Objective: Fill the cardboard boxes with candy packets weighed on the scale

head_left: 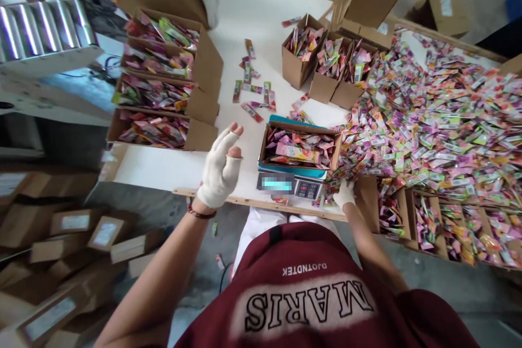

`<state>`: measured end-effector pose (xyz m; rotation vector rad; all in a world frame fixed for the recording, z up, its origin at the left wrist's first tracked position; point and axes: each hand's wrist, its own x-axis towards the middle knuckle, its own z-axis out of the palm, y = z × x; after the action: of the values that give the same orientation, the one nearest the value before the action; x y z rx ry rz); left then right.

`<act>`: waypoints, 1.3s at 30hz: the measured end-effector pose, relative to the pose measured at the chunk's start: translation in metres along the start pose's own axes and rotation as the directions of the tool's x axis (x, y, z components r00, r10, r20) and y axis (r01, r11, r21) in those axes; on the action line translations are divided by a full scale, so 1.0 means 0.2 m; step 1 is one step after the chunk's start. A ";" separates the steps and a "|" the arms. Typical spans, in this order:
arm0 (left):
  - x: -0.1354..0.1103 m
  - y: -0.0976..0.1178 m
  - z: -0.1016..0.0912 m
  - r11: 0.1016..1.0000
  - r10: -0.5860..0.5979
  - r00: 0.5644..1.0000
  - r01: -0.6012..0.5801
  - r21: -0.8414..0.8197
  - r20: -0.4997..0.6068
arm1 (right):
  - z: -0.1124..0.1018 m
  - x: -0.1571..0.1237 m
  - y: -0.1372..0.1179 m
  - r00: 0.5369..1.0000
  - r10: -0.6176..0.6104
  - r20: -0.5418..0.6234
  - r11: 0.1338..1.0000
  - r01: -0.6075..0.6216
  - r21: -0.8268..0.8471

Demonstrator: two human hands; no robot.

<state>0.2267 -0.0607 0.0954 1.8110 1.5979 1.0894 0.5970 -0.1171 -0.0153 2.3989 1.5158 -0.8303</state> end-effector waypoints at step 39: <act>0.10 0.27 0.01 0.987 0.158 0.987 -0.158 -0.015 0.031 | -0.94 -0.11 -0.12 0.545 -0.391 -0.741 0.801 0.598 0.017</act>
<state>0.2598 -0.0521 0.1410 1.9646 1.4459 1.1306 0.6362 -0.0412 0.1546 2.6661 2.6469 -0.1148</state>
